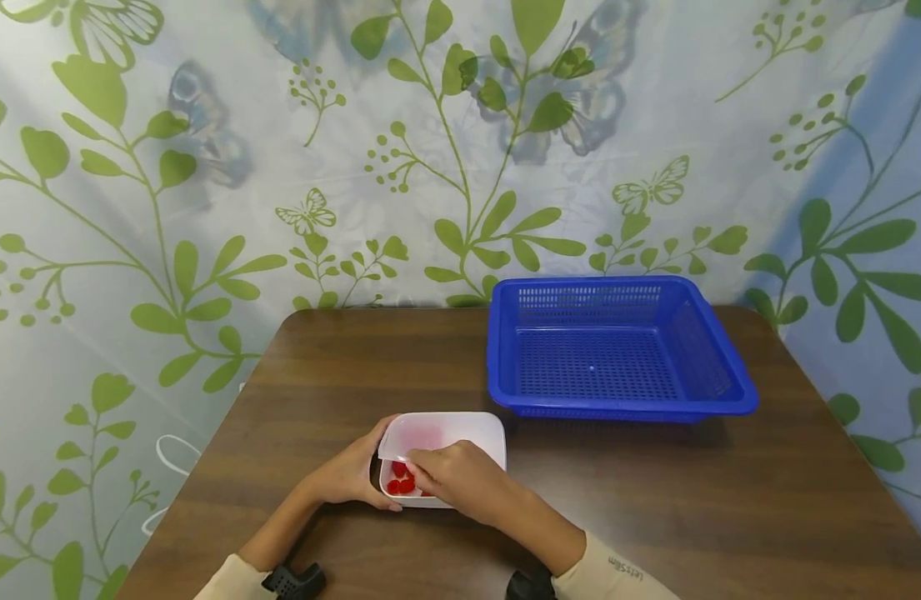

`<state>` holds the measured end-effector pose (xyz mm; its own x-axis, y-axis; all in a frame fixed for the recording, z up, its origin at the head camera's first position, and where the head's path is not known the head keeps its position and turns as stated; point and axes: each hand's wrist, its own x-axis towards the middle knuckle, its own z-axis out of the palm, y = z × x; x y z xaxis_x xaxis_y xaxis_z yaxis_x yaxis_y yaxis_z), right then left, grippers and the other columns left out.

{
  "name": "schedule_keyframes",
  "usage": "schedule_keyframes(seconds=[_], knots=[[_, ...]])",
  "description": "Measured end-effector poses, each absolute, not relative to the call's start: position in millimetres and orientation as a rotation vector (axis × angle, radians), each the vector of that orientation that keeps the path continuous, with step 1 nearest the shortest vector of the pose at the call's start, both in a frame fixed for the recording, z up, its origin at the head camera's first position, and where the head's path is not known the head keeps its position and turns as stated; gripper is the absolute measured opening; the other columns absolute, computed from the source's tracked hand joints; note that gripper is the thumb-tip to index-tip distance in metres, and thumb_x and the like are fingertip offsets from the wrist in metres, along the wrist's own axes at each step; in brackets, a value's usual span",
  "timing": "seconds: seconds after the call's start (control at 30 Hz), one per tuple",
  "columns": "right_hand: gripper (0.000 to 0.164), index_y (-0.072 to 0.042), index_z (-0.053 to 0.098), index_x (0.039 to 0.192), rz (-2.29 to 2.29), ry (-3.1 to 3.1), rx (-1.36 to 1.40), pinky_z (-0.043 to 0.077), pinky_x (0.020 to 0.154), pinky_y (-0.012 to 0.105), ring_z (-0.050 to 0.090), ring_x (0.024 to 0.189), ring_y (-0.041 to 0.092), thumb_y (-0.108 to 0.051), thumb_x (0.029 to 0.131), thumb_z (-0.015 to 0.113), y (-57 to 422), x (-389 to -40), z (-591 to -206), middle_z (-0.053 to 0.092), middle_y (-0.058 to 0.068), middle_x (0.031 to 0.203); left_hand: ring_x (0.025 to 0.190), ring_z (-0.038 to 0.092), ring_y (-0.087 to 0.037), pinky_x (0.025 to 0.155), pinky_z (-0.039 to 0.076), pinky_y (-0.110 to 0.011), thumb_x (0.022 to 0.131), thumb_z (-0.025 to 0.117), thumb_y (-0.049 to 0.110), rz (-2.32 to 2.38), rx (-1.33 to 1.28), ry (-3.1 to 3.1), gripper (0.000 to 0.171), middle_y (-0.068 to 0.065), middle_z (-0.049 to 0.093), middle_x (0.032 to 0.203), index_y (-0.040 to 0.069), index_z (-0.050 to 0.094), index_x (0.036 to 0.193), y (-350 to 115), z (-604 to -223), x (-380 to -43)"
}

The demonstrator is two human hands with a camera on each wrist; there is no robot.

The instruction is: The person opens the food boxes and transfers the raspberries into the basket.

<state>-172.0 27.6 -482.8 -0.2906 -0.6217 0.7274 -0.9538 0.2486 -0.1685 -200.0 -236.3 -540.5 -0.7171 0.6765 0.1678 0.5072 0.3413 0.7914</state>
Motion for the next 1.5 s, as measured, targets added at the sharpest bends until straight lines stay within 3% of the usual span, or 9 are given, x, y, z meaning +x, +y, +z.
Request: schedule_keyframes(seconds=[0.27,0.5,0.67,0.93,1.1,1.27,1.37,1.5], knots=[[0.011,0.001,0.077,0.101,1.121,-1.979,1.255,0.057,0.066,0.016,0.067,0.067,0.005,-0.007,0.094,0.071,31,-175,-480,0.077,0.006,0.087,0.117,0.058,-0.014,0.105,0.049,-0.034,0.066,0.095,0.044,1.261,1.061,2.427,0.117,0.004,0.053,0.135,0.025,0.02,0.154,-235,-540,-199],[0.036,0.001,0.078,0.103,0.986,-1.88,1.25,0.059,0.07,0.022,0.075,0.074,0.014,-0.027,0.105,0.055,30,-174,-471,0.078,0.008,0.092,0.115,0.058,-0.014,0.104,0.05,-0.034,0.066,0.095,0.043,1.268,1.066,2.429,0.116,0.003,0.053,0.133,0.026,0.02,0.153,-233,-542,-201],[0.031,-0.002,0.077,0.101,0.837,-1.813,1.201,0.061,0.068,0.027,0.075,0.074,0.015,-0.025,0.105,0.056,34,-172,-464,0.078,0.006,0.091,0.12,0.056,-0.013,0.108,0.046,-0.035,0.065,0.094,0.047,1.231,1.032,2.459,0.119,0.007,0.05,0.137,0.026,0.019,0.154,-231,-542,-201],[0.025,0.001,0.077,0.103,0.753,-1.665,0.988,0.059,0.054,0.032,0.074,0.065,0.02,-0.019,0.102,0.061,50,-179,-444,0.077,0.01,0.088,0.129,0.05,-0.015,0.112,0.043,-0.041,0.066,0.093,0.048,1.224,0.943,2.479,0.117,0.005,0.045,0.146,0.026,0.021,0.155,-230,-542,-198],[0.028,0.004,0.078,0.1,0.841,-1.654,0.845,0.059,0.054,0.037,0.075,0.07,0.026,-0.02,0.101,0.064,65,-188,-431,0.077,0.014,0.089,0.131,0.049,-0.016,0.114,0.04,-0.043,0.066,0.093,0.048,1.22,0.931,2.477,0.118,0.004,0.044,0.147,0.027,0.02,0.155,-232,-541,-197],[0.014,0.002,0.079,0.101,1.052,-1.731,0.741,0.059,0.059,0.025,0.074,0.068,0.022,-0.007,0.09,0.075,79,-191,-421,0.077,0.011,0.088,0.134,0.046,-0.016,0.116,0.038,-0.044,0.066,0.094,0.046,1.236,0.913,2.464,0.117,0.005,0.042,0.149,0.028,0.02,0.155,-233,-540,-196],[0.018,0.0,0.08,0.101,1.244,-1.824,0.654,0.054,0.057,0.014,0.07,0.06,0.015,0.004,0.083,0.079,85,-189,-414,0.077,0.009,0.082,0.136,0.045,-0.016,0.116,0.038,-0.04,0.067,0.095,0.043,1.269,0.902,2.431,0.116,0.006,0.042,0.15,0.03,0.02,0.155,-233,-540,-197],[0.012,-0.004,0.08,0.102,1.544,-2.026,0.497,0.053,0.051,0.017,0.069,0.056,0.012,-0.005,0.091,0.076,95,-186,-405,0.076,0.006,0.079,0.136,0.045,-0.013,0.117,0.037,-0.038,0.065,0.095,0.043,1.283,0.866,2.423,0.116,0.008,0.042,0.149,0.031,0.022,0.153,-234,-539,-197]])
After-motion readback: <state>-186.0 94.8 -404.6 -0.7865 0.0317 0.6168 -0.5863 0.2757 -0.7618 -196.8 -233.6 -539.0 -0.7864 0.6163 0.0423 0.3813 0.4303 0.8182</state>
